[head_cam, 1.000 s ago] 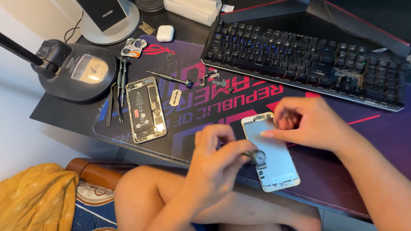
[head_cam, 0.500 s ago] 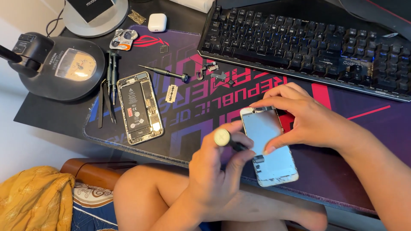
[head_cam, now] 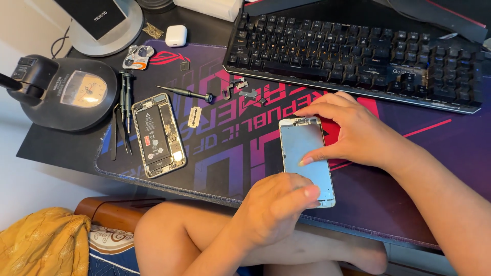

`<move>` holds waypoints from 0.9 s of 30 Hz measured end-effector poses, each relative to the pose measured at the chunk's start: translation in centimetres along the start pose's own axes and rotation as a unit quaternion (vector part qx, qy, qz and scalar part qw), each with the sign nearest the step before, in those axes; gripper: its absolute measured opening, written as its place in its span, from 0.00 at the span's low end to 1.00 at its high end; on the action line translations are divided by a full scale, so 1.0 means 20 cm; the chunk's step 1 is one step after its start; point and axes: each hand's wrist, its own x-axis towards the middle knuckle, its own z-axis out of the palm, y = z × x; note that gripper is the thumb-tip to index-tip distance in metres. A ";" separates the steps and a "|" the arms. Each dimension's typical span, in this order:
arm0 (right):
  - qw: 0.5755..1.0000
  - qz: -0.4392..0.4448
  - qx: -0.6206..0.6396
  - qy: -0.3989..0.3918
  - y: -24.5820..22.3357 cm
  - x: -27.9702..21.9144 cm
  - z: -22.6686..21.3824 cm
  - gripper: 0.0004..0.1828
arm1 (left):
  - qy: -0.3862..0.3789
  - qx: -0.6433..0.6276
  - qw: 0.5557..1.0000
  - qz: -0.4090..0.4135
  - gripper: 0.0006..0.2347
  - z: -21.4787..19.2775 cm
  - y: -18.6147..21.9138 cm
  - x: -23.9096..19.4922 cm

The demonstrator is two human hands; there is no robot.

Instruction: The person uses a screwdriver to remove screws from the back of a disassembled smartphone. They then use a suction cup tool to lift and separate the screen assembly from the phone's chassis, placing the components on the desk.

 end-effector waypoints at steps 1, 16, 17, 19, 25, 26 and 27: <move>1.000 -0.001 0.000 0.001 0.00 0.00 0.00 0.49 | 0.000 0.001 1.000 0.001 0.29 0.00 0.00 -0.01; 1.000 0.006 0.014 -0.010 -0.01 0.00 -0.03 0.42 | 0.040 -0.040 0.998 0.012 0.24 0.00 0.00 0.02; 1.000 0.006 0.012 -0.011 -0.01 0.00 -0.03 0.42 | 0.031 -0.058 0.998 -0.012 0.24 0.00 -0.01 0.01; 1.000 0.005 0.010 -0.012 -0.01 0.00 -0.03 0.42 | 0.022 -0.074 0.996 -0.036 0.24 0.00 -0.01 0.00; 1.000 -0.012 0.010 -0.012 0.01 0.00 -0.03 0.41 | 0.219 0.108 0.937 -0.252 0.12 -0.19 0.05 0.16; 1.000 0.010 0.000 -0.013 0.01 0.00 -0.02 0.42 | 0.158 0.213 0.923 -0.278 0.07 -0.26 0.03 0.18; 0.999 0.032 -0.010 -0.014 0.00 0.01 -0.02 0.43 | 0.095 0.314 0.895 -0.301 0.05 -0.34 0.01 0.20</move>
